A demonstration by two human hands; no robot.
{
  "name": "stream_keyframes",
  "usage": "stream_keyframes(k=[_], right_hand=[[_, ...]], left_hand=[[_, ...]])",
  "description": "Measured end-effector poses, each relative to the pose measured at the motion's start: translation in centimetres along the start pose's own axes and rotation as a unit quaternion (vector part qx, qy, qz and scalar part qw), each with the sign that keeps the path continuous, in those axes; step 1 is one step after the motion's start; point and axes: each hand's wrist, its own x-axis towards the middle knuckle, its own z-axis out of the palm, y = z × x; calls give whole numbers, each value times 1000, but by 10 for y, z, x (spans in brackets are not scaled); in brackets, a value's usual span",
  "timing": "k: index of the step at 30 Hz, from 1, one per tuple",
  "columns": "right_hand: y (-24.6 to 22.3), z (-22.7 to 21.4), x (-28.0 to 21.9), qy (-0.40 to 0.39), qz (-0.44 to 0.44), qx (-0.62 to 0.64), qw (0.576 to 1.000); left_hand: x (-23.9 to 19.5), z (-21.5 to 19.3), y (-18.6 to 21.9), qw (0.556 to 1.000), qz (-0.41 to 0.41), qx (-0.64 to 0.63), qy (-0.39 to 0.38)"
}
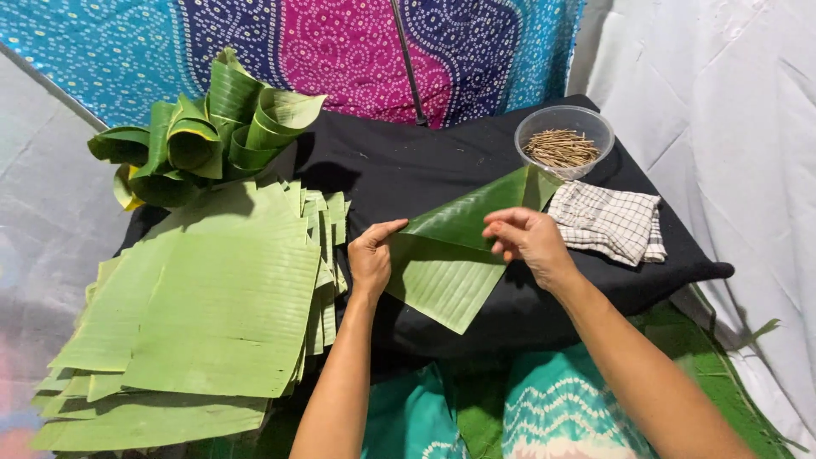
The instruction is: Cleaning banana leaves with a cloth and rolling them into cone shapes secured with toothpicks.
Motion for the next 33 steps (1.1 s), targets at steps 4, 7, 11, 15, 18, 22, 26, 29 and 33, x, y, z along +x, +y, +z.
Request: stream_keyframes(k=[4, 7, 11, 15, 18, 22, 26, 29, 33], right_hand=[[13, -17, 32, 143, -115, -80, 980], [4, -4, 22, 12, 50, -27, 998], [29, -10, 42, 49, 35, -42, 997], [71, -18, 69, 55, 28, -23, 998], [80, -6, 75, 1, 53, 18, 998], [75, 22, 75, -31, 48, 61, 997], [28, 43, 72, -59, 69, 80, 993], [-19, 41, 76, -27, 16, 66, 997], [-17, 25, 91, 15, 15, 104, 994]], left_hand=[[9, -8, 7, 999, -17, -24, -11], [12, -11, 11, 999, -24, -25, -25], [11, -12, 5, 998, -38, -49, -26], [8, -21, -2, 993, -87, -64, -39], [9, -19, 2, 992, -101, -39, -57], [16, -21, 32, 996, -42, -5, -77], [23, -17, -24, 991, -96, -71, -66], [24, -16, -42, 977, -153, -107, -101], [23, -18, -24, 965, -196, -135, -106]])
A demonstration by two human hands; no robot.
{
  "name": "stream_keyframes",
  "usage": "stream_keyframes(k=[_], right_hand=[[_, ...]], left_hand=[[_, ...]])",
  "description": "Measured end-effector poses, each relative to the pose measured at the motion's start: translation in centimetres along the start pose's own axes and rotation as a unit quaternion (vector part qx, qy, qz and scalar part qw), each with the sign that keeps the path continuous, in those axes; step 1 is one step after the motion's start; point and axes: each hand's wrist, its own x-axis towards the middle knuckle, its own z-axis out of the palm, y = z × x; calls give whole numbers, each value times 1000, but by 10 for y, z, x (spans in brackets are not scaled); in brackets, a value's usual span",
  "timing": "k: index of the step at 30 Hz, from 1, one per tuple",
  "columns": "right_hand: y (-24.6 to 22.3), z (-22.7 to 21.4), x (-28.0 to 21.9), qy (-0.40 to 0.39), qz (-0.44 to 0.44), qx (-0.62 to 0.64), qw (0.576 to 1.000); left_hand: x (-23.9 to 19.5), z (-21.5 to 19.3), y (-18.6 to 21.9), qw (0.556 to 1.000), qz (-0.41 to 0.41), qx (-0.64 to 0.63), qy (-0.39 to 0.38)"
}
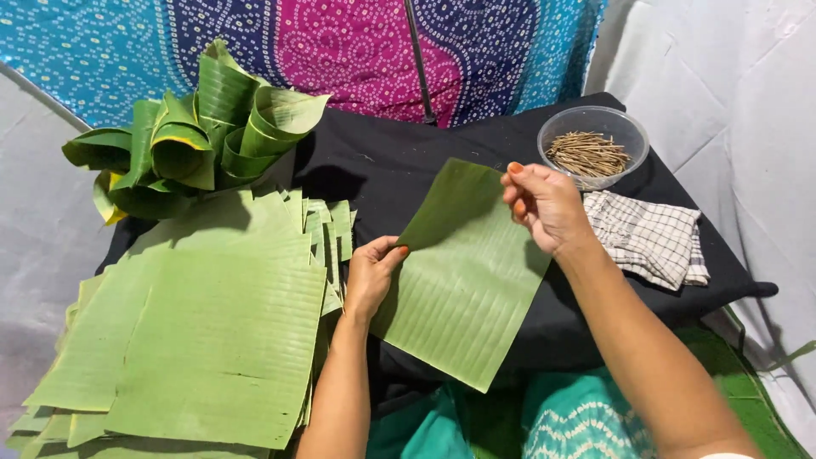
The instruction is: Cleaning banana leaves with a cloth and rolling them into cone shapes secured with toothpicks.
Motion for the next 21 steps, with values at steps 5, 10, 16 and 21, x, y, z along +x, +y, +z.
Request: stream_keyframes(k=[5, 10, 16, 21], right_hand=[[12, -2, 0, -24, 114, -62, 991], [-3, 23, -13, -63, 165, -85, 981], [22, 13, -8, -105, 105, -54, 987], [31, 27, -29, -126, -2, -35, 991]], left_hand=[[4, 2, -8, 998, 24, 58, 33], [2, 3, -15, 970, 144, 183, 73], [-4, 0, -3, 952, 216, 199, 84], [3, 4, -16, 982, 141, 120, 41]])
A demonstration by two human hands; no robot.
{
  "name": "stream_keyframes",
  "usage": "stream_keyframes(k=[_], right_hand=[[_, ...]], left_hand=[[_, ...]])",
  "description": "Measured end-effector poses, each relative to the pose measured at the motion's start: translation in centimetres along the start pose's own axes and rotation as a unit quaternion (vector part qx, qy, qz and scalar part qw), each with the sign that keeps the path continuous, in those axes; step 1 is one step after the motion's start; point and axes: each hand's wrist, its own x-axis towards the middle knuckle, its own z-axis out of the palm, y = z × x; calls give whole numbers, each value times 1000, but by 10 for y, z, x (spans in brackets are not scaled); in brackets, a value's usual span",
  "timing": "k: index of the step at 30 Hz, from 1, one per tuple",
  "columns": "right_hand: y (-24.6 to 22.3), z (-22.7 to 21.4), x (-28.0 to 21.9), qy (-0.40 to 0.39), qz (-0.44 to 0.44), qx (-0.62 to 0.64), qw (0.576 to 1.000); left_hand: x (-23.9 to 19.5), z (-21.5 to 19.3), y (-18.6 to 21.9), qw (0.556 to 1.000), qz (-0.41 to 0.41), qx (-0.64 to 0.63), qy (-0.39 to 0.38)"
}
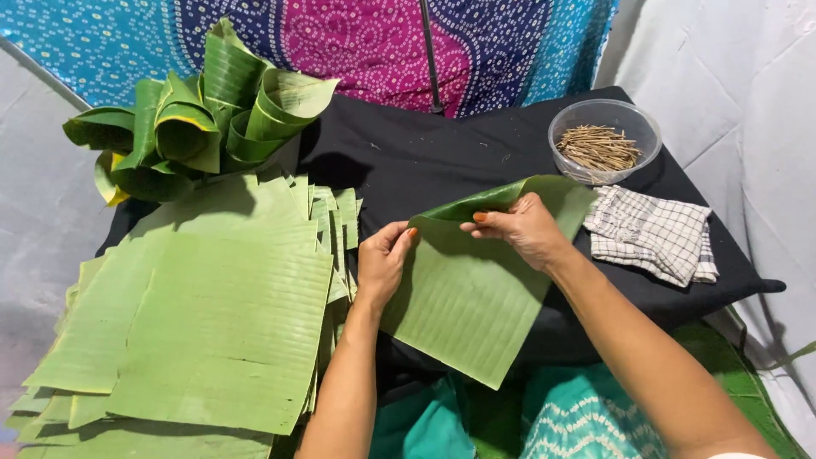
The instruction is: Cleaning banana leaves with a cloth and rolling them into cone shapes secured with toothpicks.
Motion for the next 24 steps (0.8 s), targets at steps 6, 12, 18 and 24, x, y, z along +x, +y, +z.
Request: stream_keyframes(k=[6, 12, 18, 24], right_hand=[[94, -73, 35, 4, -140, -257, 956], [132, -125, 35, -14, -290, -414, 863], [71, -74, 2, -11, -348, -520, 780], [85, -82, 1, 28, -393, -561, 728]], left_hand=[[7, -5, -15, 977, -136, -166, -14], [8, -7, -18, 955, -204, -215, -22], [9, -8, -18, 933, -273, -236, -16], [13, 2, -63, 918, -275, -283, -25]])
